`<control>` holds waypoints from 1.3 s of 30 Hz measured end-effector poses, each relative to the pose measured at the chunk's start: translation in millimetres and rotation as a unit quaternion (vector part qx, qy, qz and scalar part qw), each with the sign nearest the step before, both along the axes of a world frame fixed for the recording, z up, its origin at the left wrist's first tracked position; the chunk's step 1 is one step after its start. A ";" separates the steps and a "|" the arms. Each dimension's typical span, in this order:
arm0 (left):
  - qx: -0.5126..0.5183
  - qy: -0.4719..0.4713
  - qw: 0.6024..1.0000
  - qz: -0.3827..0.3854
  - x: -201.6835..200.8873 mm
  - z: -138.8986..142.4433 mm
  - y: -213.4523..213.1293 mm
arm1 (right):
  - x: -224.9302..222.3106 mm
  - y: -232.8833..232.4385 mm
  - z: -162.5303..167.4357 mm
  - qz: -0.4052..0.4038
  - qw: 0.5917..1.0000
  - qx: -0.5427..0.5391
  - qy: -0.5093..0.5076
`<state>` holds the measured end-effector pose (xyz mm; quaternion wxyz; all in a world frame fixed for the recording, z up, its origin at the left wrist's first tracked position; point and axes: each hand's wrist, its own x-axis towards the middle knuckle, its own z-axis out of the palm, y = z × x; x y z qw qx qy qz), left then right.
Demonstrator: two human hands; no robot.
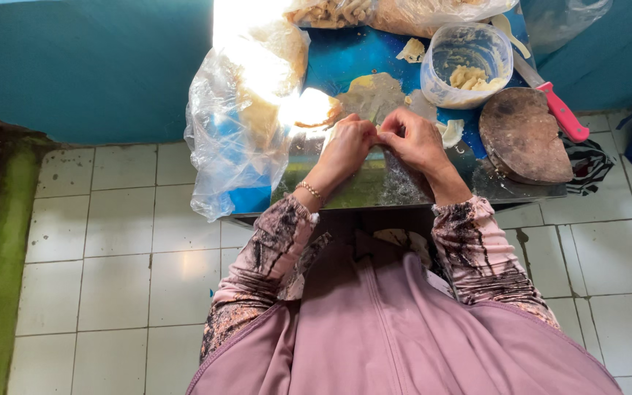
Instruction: The person sits at a small table and folds triangular dough wrappers around a filling, pinching the edges closed by hand to form filled pastries. They take filling from a container, place it on a wrapper, fold the wrapper over, press the seams shut, and set the finished pastry aside, repeating the cycle.
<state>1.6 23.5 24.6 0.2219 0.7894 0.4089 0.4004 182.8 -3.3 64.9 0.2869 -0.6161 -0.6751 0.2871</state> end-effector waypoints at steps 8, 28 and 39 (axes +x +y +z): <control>-0.207 -0.022 0.978 0.014 1.7 16.3 12.9 | -4.6 -23.5 8.9 0.070 0.936 0.291 -0.187; -0.019 -0.059 0.998 -0.001 1.0 -8.6 7.0 | -6.8 -7.9 8.1 0.052 0.916 0.346 -0.194; 0.009 -0.038 0.998 0.057 12.4 -5.2 6.6 | -11.7 -6.5 5.4 0.056 0.922 0.328 -0.198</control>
